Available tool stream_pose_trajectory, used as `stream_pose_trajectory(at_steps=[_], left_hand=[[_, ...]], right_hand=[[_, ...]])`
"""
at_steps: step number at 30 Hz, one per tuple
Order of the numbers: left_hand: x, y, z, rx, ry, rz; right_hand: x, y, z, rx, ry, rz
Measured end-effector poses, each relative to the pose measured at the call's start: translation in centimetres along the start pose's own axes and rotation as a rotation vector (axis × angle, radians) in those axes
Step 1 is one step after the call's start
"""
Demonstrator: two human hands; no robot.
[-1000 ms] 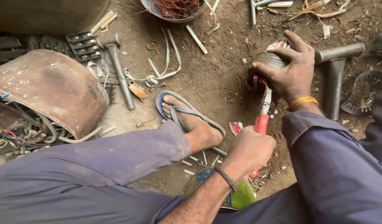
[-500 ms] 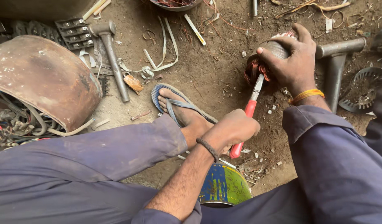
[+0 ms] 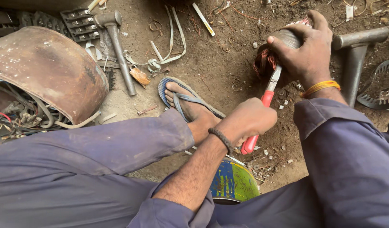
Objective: The person uses pliers to cut and pull copper windings from a cylindrical motor component. The removed copper wire is placed into a nearby metal bowl. The person repeatedly rotates the component and continues cutting and pulling the wire throughout the clip.
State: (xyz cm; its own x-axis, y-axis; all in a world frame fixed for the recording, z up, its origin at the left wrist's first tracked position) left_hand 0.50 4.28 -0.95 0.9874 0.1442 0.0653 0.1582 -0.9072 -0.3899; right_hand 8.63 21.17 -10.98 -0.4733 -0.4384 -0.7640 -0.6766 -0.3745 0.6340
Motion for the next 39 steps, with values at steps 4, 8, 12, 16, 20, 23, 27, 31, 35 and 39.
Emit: stream_pose_trajectory(at_steps=[4,8,12,16,20,23,27,31,35,39], left_hand=[[0.4,-1.1,-0.4,0.136,-0.16,0.129],[2.0,-0.8,-1.1,0.09,-0.141,0.017],[2.8,-0.7,-1.3,0.125,-0.167,0.082],[3.1,-0.6,-1.5,0.078,-0.155,0.079],[2.9,-0.8,-2.1,0.095,-0.2,0.084],[2.9,-0.9,-2.6,0.056,-0.159,0.021],[3.0,-1.1,-3.0,0.063,-0.156,0.023],[3.4,0.2,-2.2,0.135,-0.166,0.021],[4.6,3.1,0.0,0.128,-0.011,-0.419],[5.4,5.0,1.6,0.22,0.16,-0.779]], right_hand=[[-0.3,-0.2,0.2,0.107,-0.035,0.052],[-0.7,0.1,0.5,0.045,-0.063,0.104],[-1.5,0.7,0.5,-0.061,-0.054,0.201],[-1.8,0.9,0.5,-0.032,-0.009,0.243],[-1.7,1.2,0.3,-0.086,-0.013,0.155],[-1.7,1.3,0.3,-0.139,-0.029,0.083],[-1.7,1.1,0.4,-0.052,-0.008,0.078],[-1.6,1.0,0.4,-0.046,-0.018,0.093],[-1.4,0.8,0.6,-0.159,-0.062,0.019],[-1.2,0.2,0.8,-0.098,-0.01,0.038]])
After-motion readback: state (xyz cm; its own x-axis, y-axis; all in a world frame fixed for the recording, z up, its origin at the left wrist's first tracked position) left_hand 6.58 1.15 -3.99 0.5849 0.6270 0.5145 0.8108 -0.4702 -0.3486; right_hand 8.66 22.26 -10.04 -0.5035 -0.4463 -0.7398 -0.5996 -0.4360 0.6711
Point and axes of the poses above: each hand's wrist, its own z-axis towards the middle knuckle, its own x-axis out of the palm, y = z × x, the point moved 3 cm from there along z, towards the middle knuckle, and after that the axes turned 9 degrees about x, right-handed, at the moved point
